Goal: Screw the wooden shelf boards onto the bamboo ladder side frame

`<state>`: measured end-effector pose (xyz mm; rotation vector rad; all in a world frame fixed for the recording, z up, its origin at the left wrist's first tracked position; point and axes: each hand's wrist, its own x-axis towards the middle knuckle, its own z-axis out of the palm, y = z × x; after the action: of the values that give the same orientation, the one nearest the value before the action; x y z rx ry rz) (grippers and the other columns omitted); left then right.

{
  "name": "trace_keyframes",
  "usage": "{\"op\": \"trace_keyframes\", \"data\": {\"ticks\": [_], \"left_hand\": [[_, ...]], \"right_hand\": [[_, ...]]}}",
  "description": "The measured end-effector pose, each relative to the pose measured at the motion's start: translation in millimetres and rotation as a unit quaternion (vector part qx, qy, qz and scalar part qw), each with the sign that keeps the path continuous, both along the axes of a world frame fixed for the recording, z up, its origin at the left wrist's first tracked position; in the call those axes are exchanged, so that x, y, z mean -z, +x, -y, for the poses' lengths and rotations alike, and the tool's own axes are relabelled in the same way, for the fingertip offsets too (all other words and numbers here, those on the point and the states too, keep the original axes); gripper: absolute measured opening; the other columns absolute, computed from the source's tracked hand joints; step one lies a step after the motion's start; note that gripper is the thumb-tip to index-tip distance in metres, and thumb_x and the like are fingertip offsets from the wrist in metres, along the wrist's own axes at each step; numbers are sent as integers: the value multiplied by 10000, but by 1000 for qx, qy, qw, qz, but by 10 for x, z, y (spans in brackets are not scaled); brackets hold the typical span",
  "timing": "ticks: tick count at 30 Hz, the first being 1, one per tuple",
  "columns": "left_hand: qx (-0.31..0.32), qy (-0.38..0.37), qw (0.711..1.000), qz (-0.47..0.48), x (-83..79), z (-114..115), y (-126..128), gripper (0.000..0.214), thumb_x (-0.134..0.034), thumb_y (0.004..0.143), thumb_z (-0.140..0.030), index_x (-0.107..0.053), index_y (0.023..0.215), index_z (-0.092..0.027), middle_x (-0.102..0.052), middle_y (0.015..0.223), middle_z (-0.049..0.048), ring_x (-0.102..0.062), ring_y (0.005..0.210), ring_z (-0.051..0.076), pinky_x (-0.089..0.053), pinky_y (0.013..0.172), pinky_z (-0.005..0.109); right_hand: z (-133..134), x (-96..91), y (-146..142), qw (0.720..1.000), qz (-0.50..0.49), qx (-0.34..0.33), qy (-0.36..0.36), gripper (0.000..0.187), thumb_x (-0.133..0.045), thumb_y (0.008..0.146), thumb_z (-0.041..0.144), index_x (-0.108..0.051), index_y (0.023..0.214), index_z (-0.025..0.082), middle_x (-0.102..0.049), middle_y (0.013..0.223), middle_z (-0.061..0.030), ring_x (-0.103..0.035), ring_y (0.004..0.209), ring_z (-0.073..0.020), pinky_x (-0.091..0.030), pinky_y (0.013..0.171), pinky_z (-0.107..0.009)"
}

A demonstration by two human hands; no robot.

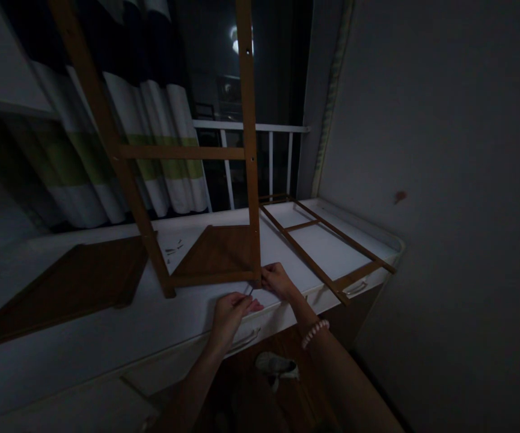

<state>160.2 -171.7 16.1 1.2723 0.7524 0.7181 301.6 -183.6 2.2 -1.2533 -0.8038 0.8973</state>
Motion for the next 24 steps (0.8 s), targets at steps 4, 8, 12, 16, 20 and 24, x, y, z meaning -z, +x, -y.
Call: {"op": "trace_keyframes", "data": {"ticks": [4,8,12,16,20,24], "left_hand": [[-11,-7,1000,3,-6,14,11,109,-594,544,-195,-524,513,-118,-627,488,53,-620,534,173,-460,566,230],[-33,-22,999,17,-21,80,43,120,-600,531,-198,-509,506,-125,-616,469,44,-622,537,190,-467,557,246],[-45,-50,996,59,20,148,104,107,-601,529,-184,-518,517,-119,-614,481,28,-628,580,194,-478,624,267],[-36,-57,994,82,79,166,144,104,-601,558,-193,-544,543,-107,-621,508,27,-630,602,188,-481,687,290],[-18,-69,993,94,70,151,130,109,-624,564,-185,-563,576,-96,-629,539,37,-632,622,184,-482,720,289],[-18,-94,989,109,-8,129,109,67,-607,563,-123,-568,523,-85,-620,527,40,-632,611,179,-486,734,278]], "right_hand": [[-6,1,-4,1000,2,13,-6,227,-476,634,273,-408,459,145,-336,324,79,-250,280,-10,-127,315,-173],[-1,-15,-14,1000,0,14,-5,241,-481,632,283,-385,453,153,-328,322,80,-247,288,-10,-130,319,-172],[7,-22,-22,1000,-2,9,-7,257,-483,639,313,-387,461,154,-322,322,83,-232,291,-9,-130,319,-174],[0,0,-13,1000,8,11,-8,251,-490,639,316,-415,471,145,-352,333,70,-260,292,-14,-141,315,-175],[-19,39,9,1000,15,10,-7,250,-491,634,324,-420,472,147,-358,330,69,-264,288,-18,-140,312,-176],[-24,56,17,1000,15,11,-5,259,-497,621,337,-404,463,154,-345,321,72,-266,291,-21,-149,317,-175]]}}
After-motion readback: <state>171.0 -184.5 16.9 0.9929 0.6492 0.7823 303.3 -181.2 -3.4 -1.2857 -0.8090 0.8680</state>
